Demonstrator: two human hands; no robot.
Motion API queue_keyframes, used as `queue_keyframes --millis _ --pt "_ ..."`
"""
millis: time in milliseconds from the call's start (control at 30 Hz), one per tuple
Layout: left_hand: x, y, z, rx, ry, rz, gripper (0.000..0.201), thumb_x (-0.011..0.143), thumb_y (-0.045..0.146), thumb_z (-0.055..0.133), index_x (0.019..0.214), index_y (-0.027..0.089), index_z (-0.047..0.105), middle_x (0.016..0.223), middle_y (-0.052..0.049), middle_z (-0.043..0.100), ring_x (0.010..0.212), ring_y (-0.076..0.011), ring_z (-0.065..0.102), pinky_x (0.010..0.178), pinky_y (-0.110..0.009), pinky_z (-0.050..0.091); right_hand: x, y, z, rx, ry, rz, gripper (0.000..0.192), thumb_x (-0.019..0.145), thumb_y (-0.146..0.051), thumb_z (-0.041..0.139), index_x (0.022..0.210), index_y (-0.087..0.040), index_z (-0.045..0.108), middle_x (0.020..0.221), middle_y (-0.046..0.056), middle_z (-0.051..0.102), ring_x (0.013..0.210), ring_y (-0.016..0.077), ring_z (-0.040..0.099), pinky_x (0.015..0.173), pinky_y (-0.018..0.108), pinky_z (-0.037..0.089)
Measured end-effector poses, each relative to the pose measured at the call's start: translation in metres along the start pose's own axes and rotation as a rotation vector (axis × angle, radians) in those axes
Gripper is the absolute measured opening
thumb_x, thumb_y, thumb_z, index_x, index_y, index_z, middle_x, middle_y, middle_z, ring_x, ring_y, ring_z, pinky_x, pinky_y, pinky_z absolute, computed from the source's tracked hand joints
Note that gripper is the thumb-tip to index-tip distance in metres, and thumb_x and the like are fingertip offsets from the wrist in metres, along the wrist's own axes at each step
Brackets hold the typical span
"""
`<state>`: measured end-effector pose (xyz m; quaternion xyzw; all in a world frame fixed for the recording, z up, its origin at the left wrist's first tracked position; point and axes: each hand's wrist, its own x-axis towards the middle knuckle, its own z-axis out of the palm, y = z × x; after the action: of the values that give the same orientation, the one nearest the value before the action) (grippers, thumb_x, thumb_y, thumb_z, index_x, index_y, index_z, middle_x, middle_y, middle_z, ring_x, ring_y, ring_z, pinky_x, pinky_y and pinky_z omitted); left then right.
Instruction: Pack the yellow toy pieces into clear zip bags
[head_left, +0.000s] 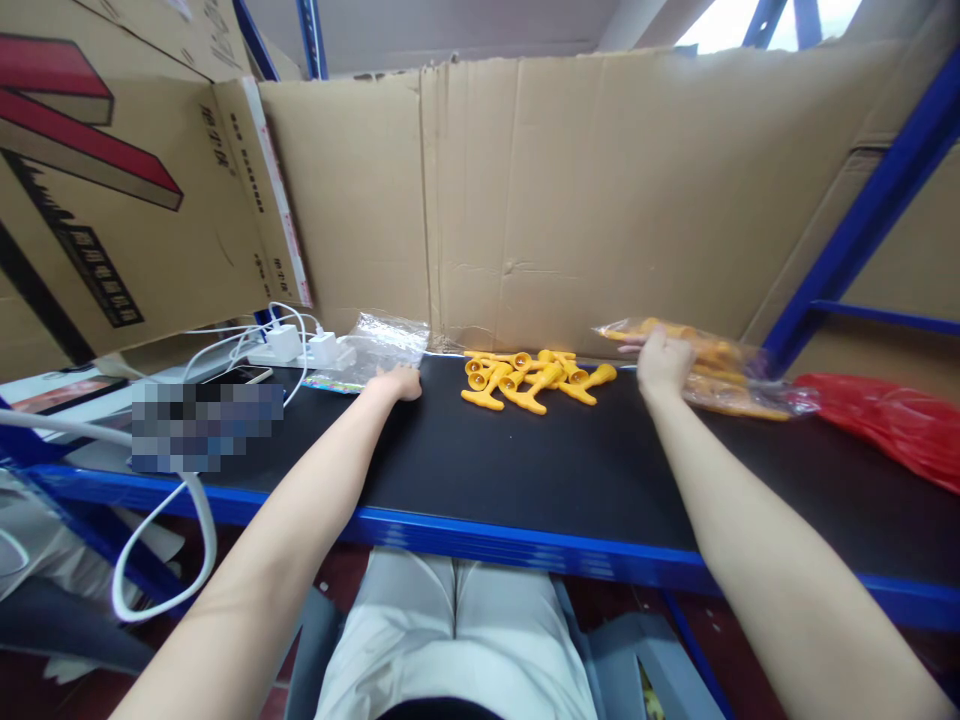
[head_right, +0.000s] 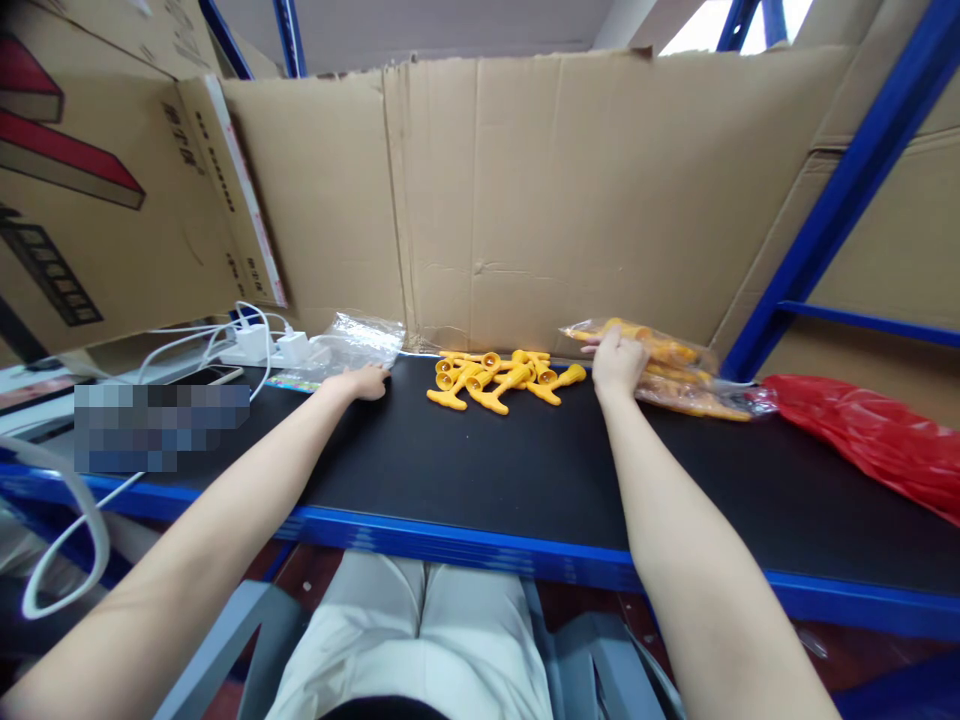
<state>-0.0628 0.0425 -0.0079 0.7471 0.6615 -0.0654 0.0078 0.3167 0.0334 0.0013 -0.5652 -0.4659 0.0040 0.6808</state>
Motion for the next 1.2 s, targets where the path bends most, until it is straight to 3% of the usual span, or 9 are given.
queue_keyframes --millis 100,167,333,500,667,833,1000,1133,1200 --pt "0.004 -0.001 0.000 -0.032 0.081 0.035 0.047 0.074 0.020 0.042 0.120 0.017 0.052 0.135 -0.012 0.040 0.126 -0.0314 0.033 0.101 -0.054 0.023 -0.010 -0.020 0.007 0.086 -0.065 -0.046 0.045 0.087 -0.028 0.030 0.059 -0.012 0.062 0.053 0.006 0.059 0.057 0.0146 0.061 0.067 0.030 0.049" --pt "0.006 0.000 0.000 -0.087 0.204 0.114 0.044 0.077 0.023 0.041 0.119 0.017 0.052 0.130 -0.011 0.047 0.121 -0.0278 0.041 0.102 -0.045 0.028 -0.018 -0.035 0.011 0.168 -0.146 -0.020 0.045 0.087 -0.027 0.030 0.059 -0.013 0.062 0.055 0.006 0.060 0.060 0.0143 0.062 0.069 0.031 0.049" --pt "0.002 0.018 0.000 -0.285 0.526 0.388 0.058 0.082 0.029 0.041 0.136 0.014 0.027 0.140 -0.008 0.035 0.126 -0.0180 0.035 0.104 -0.028 0.028 -0.047 -0.074 0.017 0.383 -0.431 0.042 0.035 0.082 -0.027 0.043 0.054 -0.017 0.061 0.052 0.003 0.058 0.066 0.0153 0.062 0.072 0.031 0.049" --pt "-0.011 0.046 0.000 -0.479 0.590 0.525 0.078 0.077 0.037 0.052 0.141 0.016 0.011 0.145 -0.009 0.022 0.131 -0.0201 0.026 0.105 -0.031 0.027 -0.074 -0.096 0.023 0.535 -0.700 -0.095 0.032 0.076 -0.035 0.049 0.049 -0.022 0.058 0.047 0.000 0.057 0.073 0.0179 0.063 0.079 0.035 0.049" --pt "-0.013 0.052 0.000 -0.622 0.567 0.656 0.065 0.075 0.029 0.057 0.134 0.018 0.034 0.133 -0.008 0.044 0.117 -0.0233 0.047 0.096 -0.034 0.039 -0.085 -0.101 0.029 0.607 -0.882 -0.085 0.036 0.075 -0.039 0.045 0.045 -0.023 0.057 0.045 0.001 0.057 0.070 0.0197 0.064 0.074 0.038 0.051" --pt "-0.013 0.053 -0.001 -0.701 0.629 0.712 0.059 0.069 0.030 0.063 0.125 0.015 0.049 0.120 -0.009 0.057 0.110 -0.0261 0.053 0.092 -0.036 0.042 -0.080 -0.098 0.027 0.554 -0.834 -0.134 0.038 0.076 -0.041 0.044 0.049 -0.022 0.062 0.045 0.002 0.058 0.068 0.0193 0.064 0.068 0.036 0.052" --pt "-0.014 0.059 -0.003 -0.716 0.777 0.687 0.053 0.073 0.017 0.055 0.125 0.018 0.048 0.129 -0.007 0.047 0.119 -0.0225 0.044 0.101 -0.036 0.036 -0.071 -0.092 0.027 0.532 -0.793 -0.159 0.041 0.079 -0.044 0.044 0.055 -0.019 0.066 0.054 0.004 0.063 0.075 0.0203 0.064 0.076 0.035 0.050" --pt "-0.008 0.057 -0.002 -0.644 0.881 0.616 0.058 0.072 0.004 0.046 0.129 0.018 0.043 0.134 -0.007 0.041 0.124 -0.0190 0.039 0.103 -0.033 0.033 -0.066 -0.082 0.034 0.495 -0.668 -0.131 0.040 0.076 -0.053 0.050 0.069 -0.019 0.069 0.075 0.003 0.069 0.089 0.0223 0.062 0.087 0.037 0.045" --pt "-0.005 0.054 -0.001 -0.594 0.890 0.547 0.060 0.073 0.001 0.042 0.130 0.018 0.042 0.136 -0.007 0.039 0.124 -0.0181 0.039 0.103 -0.033 0.034 -0.065 -0.073 0.039 0.429 -0.694 -0.143 0.043 0.076 -0.057 0.048 0.076 -0.019 0.069 0.087 0.003 0.069 0.098 0.0228 0.059 0.094 0.039 0.040"
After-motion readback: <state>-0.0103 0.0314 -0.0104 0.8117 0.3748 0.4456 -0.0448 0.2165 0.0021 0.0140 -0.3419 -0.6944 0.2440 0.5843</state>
